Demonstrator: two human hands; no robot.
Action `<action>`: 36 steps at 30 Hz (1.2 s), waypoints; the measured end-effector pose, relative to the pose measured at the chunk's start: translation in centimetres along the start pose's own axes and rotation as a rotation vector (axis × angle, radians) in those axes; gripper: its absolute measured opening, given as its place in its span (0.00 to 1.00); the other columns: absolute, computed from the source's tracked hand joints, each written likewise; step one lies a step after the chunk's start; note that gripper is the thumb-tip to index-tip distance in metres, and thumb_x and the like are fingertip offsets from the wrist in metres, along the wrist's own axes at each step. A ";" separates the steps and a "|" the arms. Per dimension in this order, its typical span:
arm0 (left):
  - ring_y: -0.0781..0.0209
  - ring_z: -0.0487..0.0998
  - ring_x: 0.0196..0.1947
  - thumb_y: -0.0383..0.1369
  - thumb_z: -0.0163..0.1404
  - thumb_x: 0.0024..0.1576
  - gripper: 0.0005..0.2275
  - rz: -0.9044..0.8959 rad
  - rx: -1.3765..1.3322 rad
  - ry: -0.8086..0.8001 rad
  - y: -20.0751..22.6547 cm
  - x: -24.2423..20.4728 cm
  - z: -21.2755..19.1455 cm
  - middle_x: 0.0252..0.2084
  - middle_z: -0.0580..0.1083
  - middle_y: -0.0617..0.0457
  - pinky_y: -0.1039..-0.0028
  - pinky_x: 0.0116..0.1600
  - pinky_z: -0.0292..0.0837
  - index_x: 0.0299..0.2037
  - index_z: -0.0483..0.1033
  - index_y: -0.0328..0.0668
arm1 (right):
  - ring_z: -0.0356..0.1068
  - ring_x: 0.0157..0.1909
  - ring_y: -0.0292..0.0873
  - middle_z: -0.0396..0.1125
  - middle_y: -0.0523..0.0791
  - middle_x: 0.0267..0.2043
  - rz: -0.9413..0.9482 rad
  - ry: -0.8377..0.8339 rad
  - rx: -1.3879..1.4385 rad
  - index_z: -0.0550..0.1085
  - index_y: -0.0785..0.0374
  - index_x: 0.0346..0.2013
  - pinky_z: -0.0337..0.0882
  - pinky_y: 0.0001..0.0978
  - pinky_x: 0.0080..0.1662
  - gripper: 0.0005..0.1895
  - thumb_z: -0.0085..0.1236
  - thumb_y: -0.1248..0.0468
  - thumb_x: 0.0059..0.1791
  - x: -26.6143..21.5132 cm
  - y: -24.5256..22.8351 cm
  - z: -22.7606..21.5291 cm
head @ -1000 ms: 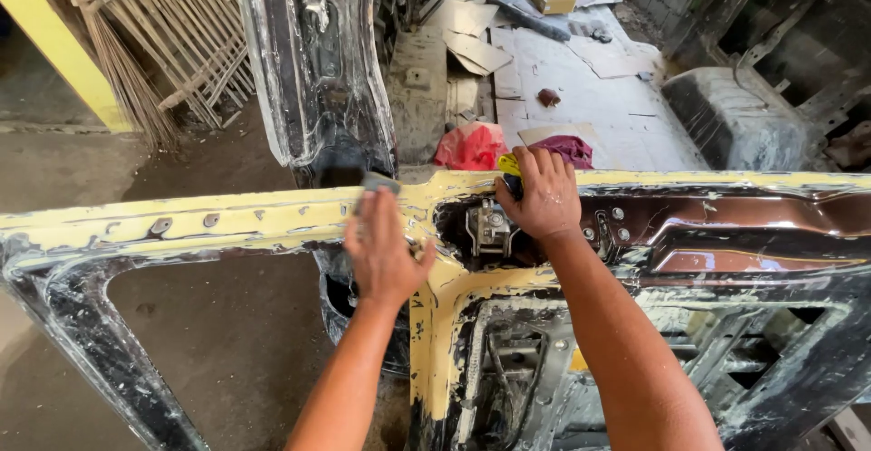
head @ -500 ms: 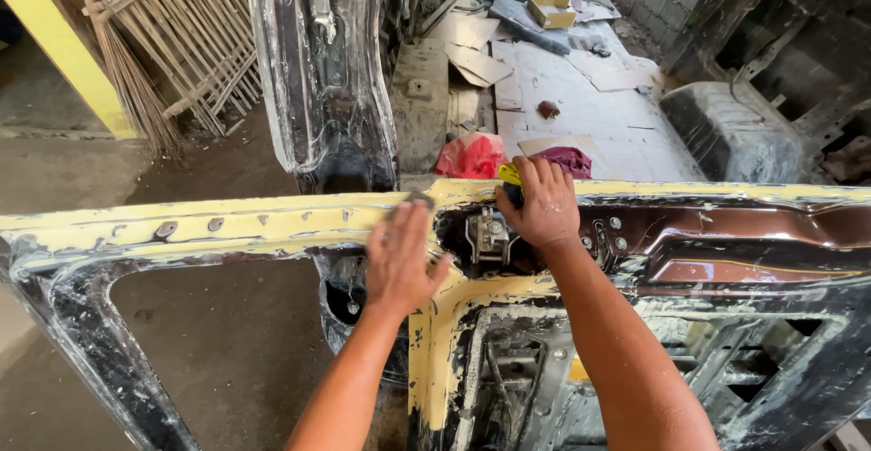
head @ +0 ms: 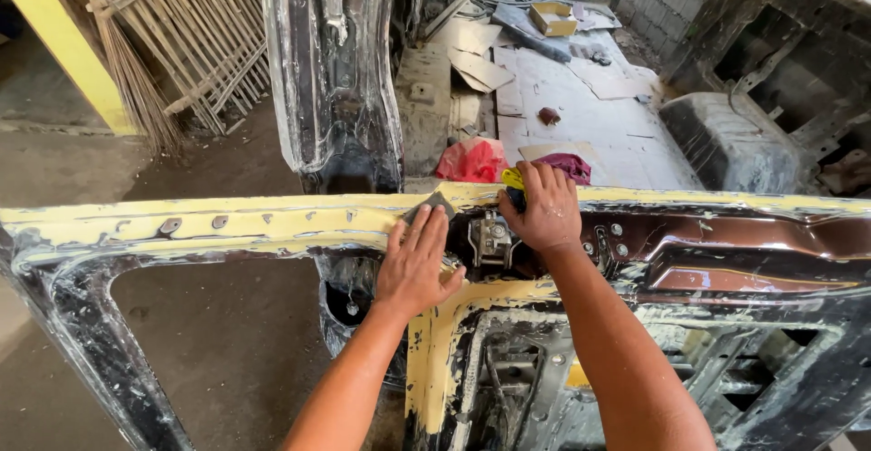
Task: The person sands a large, yellow-painted metal car frame using a sanding block and a yellow cloth. They repeatedly rub the surface to smooth it, occasionally dipping the tools into a green bucket of water to clean them.
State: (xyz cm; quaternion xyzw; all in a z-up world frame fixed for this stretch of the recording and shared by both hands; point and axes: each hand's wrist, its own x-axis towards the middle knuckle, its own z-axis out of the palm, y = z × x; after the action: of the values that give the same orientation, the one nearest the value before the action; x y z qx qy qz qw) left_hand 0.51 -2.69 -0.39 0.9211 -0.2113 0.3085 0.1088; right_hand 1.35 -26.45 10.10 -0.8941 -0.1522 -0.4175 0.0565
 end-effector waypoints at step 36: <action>0.49 0.57 0.75 0.54 0.42 0.61 0.36 -0.223 0.025 0.172 -0.9 -0.8 -1.4 0.74 0.57 0.41 0.45 0.72 0.48 0.71 0.57 0.31 | 0.66 0.49 0.56 0.67 0.51 0.49 -0.029 0.042 0.009 0.70 0.64 0.56 0.64 0.48 0.51 0.27 0.60 0.51 0.48 -0.2 0.4 0.3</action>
State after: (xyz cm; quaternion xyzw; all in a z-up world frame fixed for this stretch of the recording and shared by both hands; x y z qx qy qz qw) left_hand -0.36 -1.22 0.15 0.9103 -0.0936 0.3748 0.1489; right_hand 1.60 -26.78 9.79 -0.8825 -0.1658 -0.4363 0.0575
